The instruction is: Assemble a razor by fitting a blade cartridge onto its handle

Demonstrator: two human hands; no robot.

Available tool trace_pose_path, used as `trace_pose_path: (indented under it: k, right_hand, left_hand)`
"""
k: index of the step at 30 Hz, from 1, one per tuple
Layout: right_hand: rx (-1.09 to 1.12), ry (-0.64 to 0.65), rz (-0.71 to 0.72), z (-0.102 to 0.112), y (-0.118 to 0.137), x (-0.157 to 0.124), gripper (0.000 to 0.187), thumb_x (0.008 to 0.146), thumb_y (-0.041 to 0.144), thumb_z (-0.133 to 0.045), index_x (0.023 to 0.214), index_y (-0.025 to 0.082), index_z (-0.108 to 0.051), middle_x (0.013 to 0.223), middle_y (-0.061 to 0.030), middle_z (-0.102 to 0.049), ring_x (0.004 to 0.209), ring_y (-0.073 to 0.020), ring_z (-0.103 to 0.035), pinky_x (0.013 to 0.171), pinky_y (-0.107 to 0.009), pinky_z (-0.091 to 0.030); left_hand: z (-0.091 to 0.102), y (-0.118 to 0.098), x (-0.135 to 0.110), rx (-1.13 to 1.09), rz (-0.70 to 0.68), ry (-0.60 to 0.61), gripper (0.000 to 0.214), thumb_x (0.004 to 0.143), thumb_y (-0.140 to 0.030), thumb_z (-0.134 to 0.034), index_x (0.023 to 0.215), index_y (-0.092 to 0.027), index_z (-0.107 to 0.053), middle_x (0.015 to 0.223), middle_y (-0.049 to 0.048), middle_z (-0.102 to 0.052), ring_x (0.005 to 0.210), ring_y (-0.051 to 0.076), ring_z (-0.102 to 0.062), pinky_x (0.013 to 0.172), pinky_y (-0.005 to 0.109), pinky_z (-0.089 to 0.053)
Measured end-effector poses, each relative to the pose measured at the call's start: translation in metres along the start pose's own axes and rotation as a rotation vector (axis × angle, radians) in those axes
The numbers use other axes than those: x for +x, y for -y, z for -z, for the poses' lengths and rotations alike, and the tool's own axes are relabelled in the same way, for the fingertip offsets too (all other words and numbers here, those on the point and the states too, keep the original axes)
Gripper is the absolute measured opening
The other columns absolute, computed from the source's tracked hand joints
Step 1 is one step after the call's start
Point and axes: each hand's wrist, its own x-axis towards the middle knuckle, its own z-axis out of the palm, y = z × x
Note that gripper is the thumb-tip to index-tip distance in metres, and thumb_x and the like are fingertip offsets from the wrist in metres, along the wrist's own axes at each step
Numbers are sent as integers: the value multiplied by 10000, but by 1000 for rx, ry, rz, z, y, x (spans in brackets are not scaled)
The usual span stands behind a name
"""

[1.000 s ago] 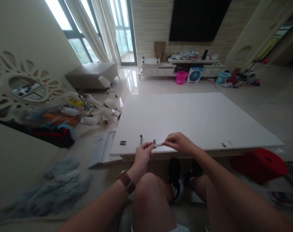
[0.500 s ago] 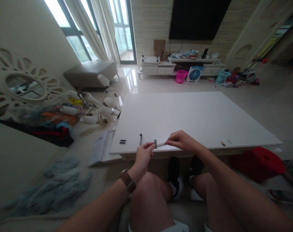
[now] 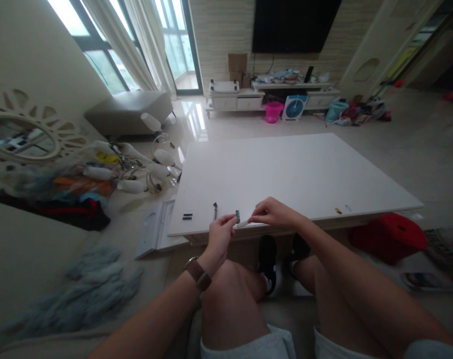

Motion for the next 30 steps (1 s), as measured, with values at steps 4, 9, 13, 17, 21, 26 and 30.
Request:
trace_pose_path:
  k: [4, 9, 13, 17, 21, 26, 30]
  right_hand:
    - [40, -132, -56, -4, -5, 0, 429, 883, 532, -624, 838, 140, -791, 661, -36, -681, 602, -120, -506, 566, -246, -333]
    - [75, 6, -43, -2, -6, -1, 458, 871, 561, -621, 810, 138, -787, 625, -22, -644, 577, -112, -466, 542, -246, -312]
    - [75, -171, -83, 1, -7, -1, 448, 872, 546, -623, 786, 133, -773, 608, -19, -631, 577, -115, -470, 541, -247, -313]
    - [-87, -209, -117, 0, -11, 2, 343, 880, 476, -645, 819, 172, -794, 677, -46, -693, 602, -128, -531, 572, -258, -324]
    - [-130, -322, -77, -2, -10, 4, 332, 904, 460, -624, 836, 183, -793, 749, -64, -717, 637, -136, -558, 602, -263, -341]
    - [-147, -195, -93, -3, -8, 3, 359, 906, 493, -618, 838, 190, -797, 711, -58, -710, 620, -134, -551, 587, -260, -329]
    - [-149, -274, -76, -2, -7, 2, 339, 909, 467, -621, 834, 183, -790, 739, -56, -712, 633, -131, -549, 600, -257, -341]
  left_hand:
    - [0, 1, 0, -5, -8, 15, 383, 635, -376, -786, 897, -101, -736, 515, -36, -500, 491, 75, -387, 502, 232, -238]
    - [0, 2, 0, 4, 2, 0, 390, 641, -358, -776, 923, -93, -732, 522, -36, -506, 494, 75, -389, 510, 230, -252]
    - [0, 1, -1, 14, 2, 22, 391, 633, -382, -787, 897, -98, -736, 514, -37, -494, 488, 75, -378, 502, 233, -232]
    - [1, 1, -2, 16, 7, 14, 375, 636, -377, -784, 886, -102, -737, 509, -38, -491, 488, 75, -376, 503, 232, -232]
    - [1, 2, -1, 12, 6, 12, 378, 628, -370, -785, 891, -102, -741, 511, -36, -500, 491, 76, -379, 509, 231, -255]
    - [1, 2, -1, 1, 13, 12, 368, 624, -359, -779, 876, -94, -738, 510, -36, -499, 491, 76, -380, 508, 230, -260]
    - [1, 3, -1, 4, 17, 16, 372, 629, -365, -775, 884, -96, -738, 505, -36, -494, 487, 76, -374, 502, 231, -249]
